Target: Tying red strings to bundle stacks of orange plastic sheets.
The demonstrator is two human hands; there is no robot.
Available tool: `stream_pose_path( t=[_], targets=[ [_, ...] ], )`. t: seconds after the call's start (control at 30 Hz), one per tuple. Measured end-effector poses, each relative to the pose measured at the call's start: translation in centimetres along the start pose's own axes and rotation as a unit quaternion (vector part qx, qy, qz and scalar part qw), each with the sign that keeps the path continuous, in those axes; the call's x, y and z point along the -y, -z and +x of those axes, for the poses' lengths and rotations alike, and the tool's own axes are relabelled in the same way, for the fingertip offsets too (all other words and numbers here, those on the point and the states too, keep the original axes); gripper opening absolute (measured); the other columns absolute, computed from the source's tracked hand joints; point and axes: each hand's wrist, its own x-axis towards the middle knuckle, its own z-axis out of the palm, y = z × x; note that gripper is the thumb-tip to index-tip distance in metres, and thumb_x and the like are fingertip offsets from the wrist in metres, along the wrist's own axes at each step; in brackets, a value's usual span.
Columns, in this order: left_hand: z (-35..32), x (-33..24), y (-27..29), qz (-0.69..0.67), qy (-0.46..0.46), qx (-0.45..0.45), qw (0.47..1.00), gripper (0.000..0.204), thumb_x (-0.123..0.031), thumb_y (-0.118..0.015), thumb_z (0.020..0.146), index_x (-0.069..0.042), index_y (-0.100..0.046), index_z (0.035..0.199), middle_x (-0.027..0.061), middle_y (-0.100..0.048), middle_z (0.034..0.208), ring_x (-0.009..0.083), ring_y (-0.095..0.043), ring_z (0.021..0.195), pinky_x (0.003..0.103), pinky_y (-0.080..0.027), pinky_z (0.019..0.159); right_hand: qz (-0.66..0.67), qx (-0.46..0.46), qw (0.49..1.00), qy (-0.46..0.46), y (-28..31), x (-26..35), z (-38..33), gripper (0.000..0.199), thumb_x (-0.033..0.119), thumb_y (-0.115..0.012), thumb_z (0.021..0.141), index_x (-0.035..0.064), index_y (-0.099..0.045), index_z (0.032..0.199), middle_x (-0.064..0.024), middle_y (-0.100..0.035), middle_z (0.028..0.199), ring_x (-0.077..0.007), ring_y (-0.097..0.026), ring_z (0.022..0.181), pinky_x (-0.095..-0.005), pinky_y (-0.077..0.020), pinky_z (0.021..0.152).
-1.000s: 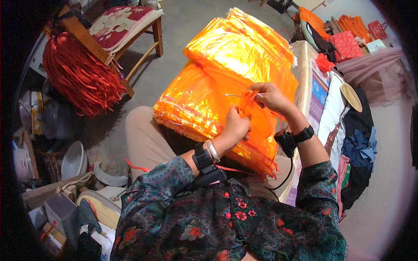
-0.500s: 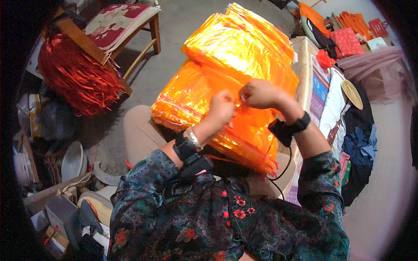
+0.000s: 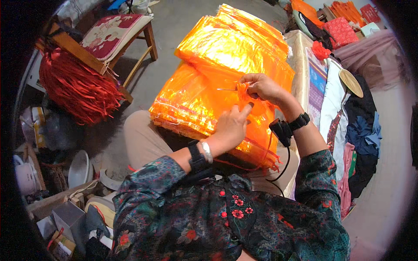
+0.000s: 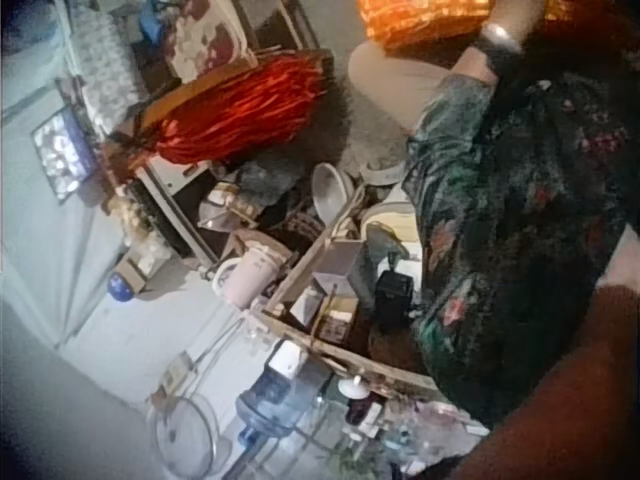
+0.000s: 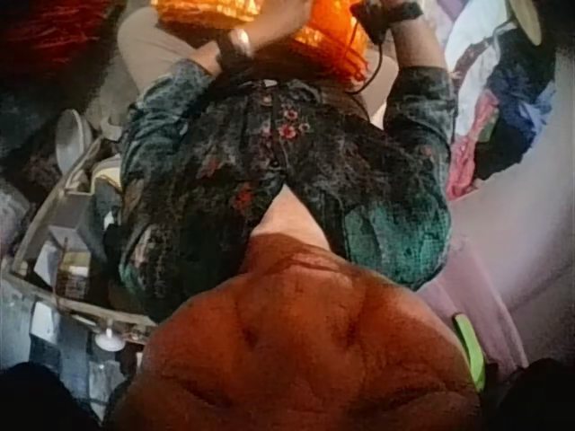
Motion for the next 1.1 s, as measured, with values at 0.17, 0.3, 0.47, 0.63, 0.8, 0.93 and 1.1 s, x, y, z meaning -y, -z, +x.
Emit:
stream_pose_path(
  t=[0.17, 0.3, 0.47, 0.63, 0.8, 0.93, 1.1],
  targets=[
    [2.8, 1.8, -0.4, 0.038, -0.035, -0.048, 0.998, 0.007, -0.011, -0.059, 0.072, -0.005, -0.057, 0.069, 0.015, -0.052, 0.077, 0.0364, -0.053, 0.07, 0.045, -0.042, 0.06, -0.009, -0.047, 0.999, -0.001, 1.5, 0.3, -0.3, 0.024, -0.005, -0.049, 0.069, 0.0055, -0.059, 0.089, 0.0032, -0.045, 0.054, -0.0055, -0.036, 0.041, -0.0216, -0.0245, 0.038],
    [4.8, 5.2, 2.1, 0.028, -0.113, -0.115, 0.986, 0.008, -0.003, -0.058, 0.067, -0.004, -0.052, 0.061, 0.0123, -0.049, 0.073, 0.0311, -0.051, 0.073, 0.041, -0.036, 0.066, -0.035, -0.049, 0.998, 0.014, 2.7, 0.1, 0.1, 0.019, -0.005, -0.05, 0.068, 0.0055, -0.056, 0.083, 0.0054, -0.04, 0.053, -0.0051, -0.034, 0.041, -0.0229, -0.0235, 0.038],
    [7.5, 7.0, 3.5, 0.102, -0.216, -0.097, 0.966, 0.009, -0.001, -0.057, 0.065, -0.005, -0.05, 0.064, 0.0083, -0.047, 0.072, 0.0267, -0.05, 0.079, 0.039, -0.034, 0.078, -0.1, -0.037, 0.993, 0.057, 4.3, -0.7, 1.1, 0.005, 0.0, -0.052, 0.068, 0.0044, -0.051, 0.066, 0.0035, -0.037, 0.053, -0.0069, -0.036, 0.047, -0.0271, -0.0277, 0.04],
    [9.6, 8.7, 4.4, 0.092, -0.238, 0.009, 0.967, 0.007, 0.0, -0.054, 0.064, -0.006, -0.052, 0.065, 0.0083, -0.05, 0.077, 0.026, -0.051, 0.083, 0.039, -0.034, 0.082, -0.106, 0.021, 0.993, 0.049, 5.8, -0.4, 2.3, 0.012, -0.002, -0.051, 0.066, 0.0052, -0.044, 0.06, 0.0043, -0.034, 0.052, -0.0062, -0.034, 0.044, -0.0267, -0.0256, 0.039],
    [11.4, 9.2, 5.5, 0.055, -0.297, 0.064, 0.951, 0.011, 0.004, -0.052, 0.064, -0.006, -0.052, 0.068, 0.0081, -0.049, 0.075, 0.0263, -0.051, 0.082, 0.039, -0.036, 0.081, -0.17, 0.033, 0.985, 0.026, 6.2, 1.9, 2.4, 0.017, -0.004, -0.051, 0.063, 0.0076, -0.041, 0.058, 0.006, -0.032, 0.053, -0.004, -0.032, 0.043, -0.0253, -0.024, 0.038],
    [12.5, 7.9, 6.4, 0.102, -0.322, 0.152, 0.929, 0.013, 0.005, -0.052, 0.064, -0.006, -0.053, 0.071, 0.0075, -0.051, 0.079, 0.0267, -0.051, 0.084, 0.038, -0.037, 0.082, -0.166, 0.053, 0.981, 0.09, 4.3, 2.0, 2.6, 0.008, -0.003, -0.05, 0.064, 0.0041, -0.052, 0.062, 0.0051, -0.034, 0.051, -0.0053, -0.036, 0.044, -0.0247, -0.0272, 0.04],
    [12.4, 5.9, 6.4, 0.091, -0.331, 0.147, 0.928, 0.015, 0.003, -0.057, 0.063, -0.006, -0.058, 0.075, 0.0086, -0.054, 0.092, 0.0271, -0.052, 0.092, 0.039, -0.039, 0.082, -0.057, -0.049, 0.987, 0.139, 2.2, -1.1, 3.0, 0.026, 0.012, -0.052, 0.069, 0.0011, -0.063, 0.09, -0.006, -0.059, 0.069, -0.0129, -0.053, 0.061, -0.0283, -0.0438, 0.057]
  ],
)
